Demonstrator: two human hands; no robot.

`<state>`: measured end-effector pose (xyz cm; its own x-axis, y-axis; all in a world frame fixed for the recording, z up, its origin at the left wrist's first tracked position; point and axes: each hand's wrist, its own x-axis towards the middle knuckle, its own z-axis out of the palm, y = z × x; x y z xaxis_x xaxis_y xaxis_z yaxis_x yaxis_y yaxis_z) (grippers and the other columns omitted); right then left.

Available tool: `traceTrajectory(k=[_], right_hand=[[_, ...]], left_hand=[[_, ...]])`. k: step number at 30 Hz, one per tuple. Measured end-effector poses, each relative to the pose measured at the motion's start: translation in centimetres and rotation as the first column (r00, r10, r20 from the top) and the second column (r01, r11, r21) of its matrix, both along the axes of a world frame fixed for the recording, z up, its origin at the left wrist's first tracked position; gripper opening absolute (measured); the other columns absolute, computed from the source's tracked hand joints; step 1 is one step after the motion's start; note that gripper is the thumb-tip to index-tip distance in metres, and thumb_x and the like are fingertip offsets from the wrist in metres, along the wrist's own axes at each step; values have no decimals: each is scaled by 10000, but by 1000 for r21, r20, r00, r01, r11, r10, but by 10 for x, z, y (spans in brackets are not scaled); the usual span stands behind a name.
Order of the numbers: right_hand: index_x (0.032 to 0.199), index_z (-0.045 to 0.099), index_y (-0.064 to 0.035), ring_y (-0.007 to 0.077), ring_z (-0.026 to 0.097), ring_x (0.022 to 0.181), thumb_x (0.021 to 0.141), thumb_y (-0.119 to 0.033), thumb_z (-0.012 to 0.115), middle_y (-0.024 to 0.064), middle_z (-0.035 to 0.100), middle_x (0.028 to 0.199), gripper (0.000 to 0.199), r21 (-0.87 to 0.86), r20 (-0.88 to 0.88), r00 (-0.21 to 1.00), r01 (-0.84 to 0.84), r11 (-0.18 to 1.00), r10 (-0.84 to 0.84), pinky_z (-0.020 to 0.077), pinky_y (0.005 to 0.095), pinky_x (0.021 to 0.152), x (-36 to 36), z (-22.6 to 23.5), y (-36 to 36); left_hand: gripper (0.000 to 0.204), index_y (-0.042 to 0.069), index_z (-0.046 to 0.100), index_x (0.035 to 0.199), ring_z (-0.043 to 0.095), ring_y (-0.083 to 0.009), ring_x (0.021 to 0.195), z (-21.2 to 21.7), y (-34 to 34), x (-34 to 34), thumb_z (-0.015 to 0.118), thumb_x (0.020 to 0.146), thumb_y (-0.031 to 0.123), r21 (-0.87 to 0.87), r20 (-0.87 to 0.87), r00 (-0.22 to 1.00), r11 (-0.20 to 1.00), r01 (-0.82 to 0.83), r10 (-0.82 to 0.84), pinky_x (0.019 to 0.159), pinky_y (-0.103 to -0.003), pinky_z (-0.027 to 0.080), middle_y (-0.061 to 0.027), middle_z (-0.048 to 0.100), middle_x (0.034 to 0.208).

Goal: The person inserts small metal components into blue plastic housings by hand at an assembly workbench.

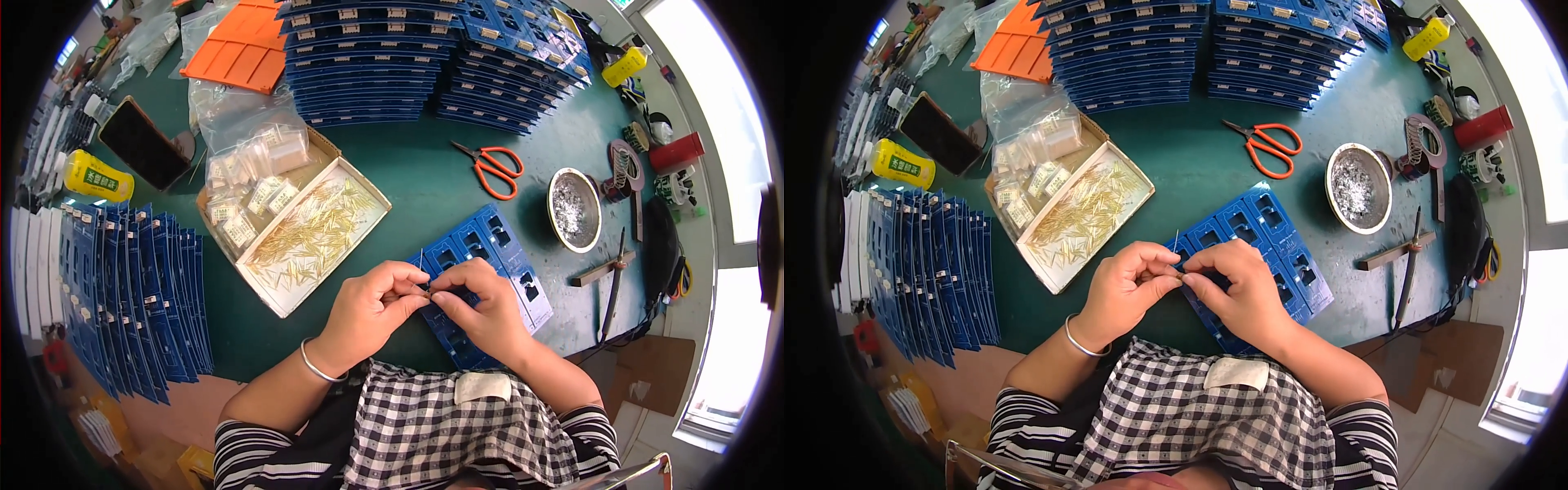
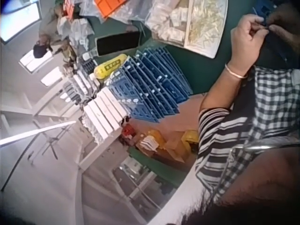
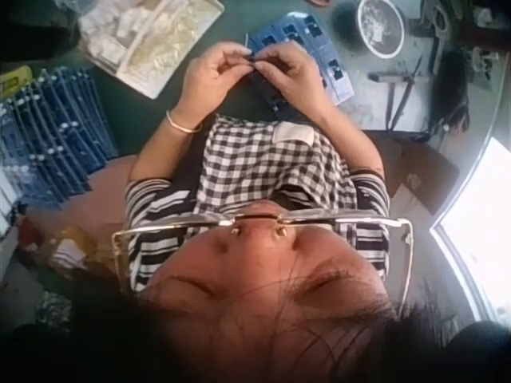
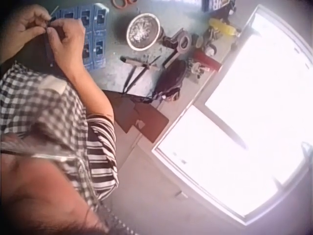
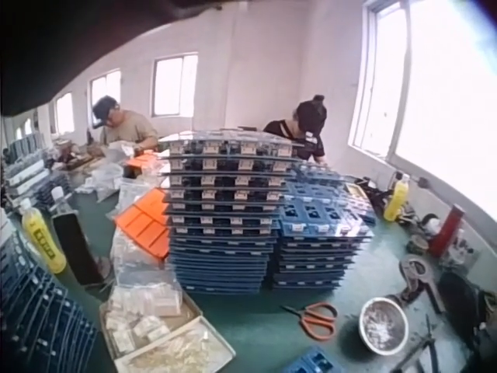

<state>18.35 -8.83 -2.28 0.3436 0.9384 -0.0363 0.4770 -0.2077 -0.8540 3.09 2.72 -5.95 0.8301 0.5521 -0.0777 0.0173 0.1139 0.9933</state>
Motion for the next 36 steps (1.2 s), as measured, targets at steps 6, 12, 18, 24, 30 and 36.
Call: traceTrajectory(k=[6,12,18,24,30,36], right_hand=[[859,587,-38,195,588,807,821,-19,645,51,643,858,71,83,33,999,-32,996,29,451,326,777,-2,-12,1],[906,538,-10,186,605,824,852,40,569,94,617,890,80,-143,-242,941,205,968,-235,485,310,742,11,1,-5],[1016,626,-46,298,548,847,779,54,615,101,561,877,258,-22,315,920,-239,971,234,440,368,792,7,-1,-9],[1069,609,-39,283,550,825,763,47,616,102,569,872,318,-36,351,909,-225,974,223,434,375,755,0,-5,-3],[1095,583,-37,270,540,814,733,37,619,86,563,864,371,-37,413,874,-265,964,256,422,376,763,1,-9,0],[1076,576,-46,251,527,803,748,-42,595,73,532,846,329,-60,522,788,-349,935,327,428,362,774,-2,-2,4]], left_hand=[[237,14,602,1059,698,-136,827,5,0,2,675,839,-34,95,12,999,995,29,-30,728,-253,555,-100,705,902],[174,5,616,1016,636,-63,756,-1,3,2,673,855,-32,131,37,998,990,-49,44,681,-196,512,-40,674,861],[127,-1,608,1000,581,-30,763,-3,7,-1,642,882,-31,-165,123,976,974,-156,177,678,-177,480,-18,641,884],[137,11,595,1002,564,-30,764,0,7,-3,640,882,-38,-169,108,982,977,-132,152,683,-172,465,-9,622,891],[128,-5,607,1001,581,-32,765,0,6,-2,640,881,-35,-116,104,984,984,-133,145,668,-178,480,-28,645,898],[128,-4,614,1001,598,-42,775,-2,6,-2,642,879,-32,-90,112,982,985,-144,154,682,-185,494,-31,653,900]])
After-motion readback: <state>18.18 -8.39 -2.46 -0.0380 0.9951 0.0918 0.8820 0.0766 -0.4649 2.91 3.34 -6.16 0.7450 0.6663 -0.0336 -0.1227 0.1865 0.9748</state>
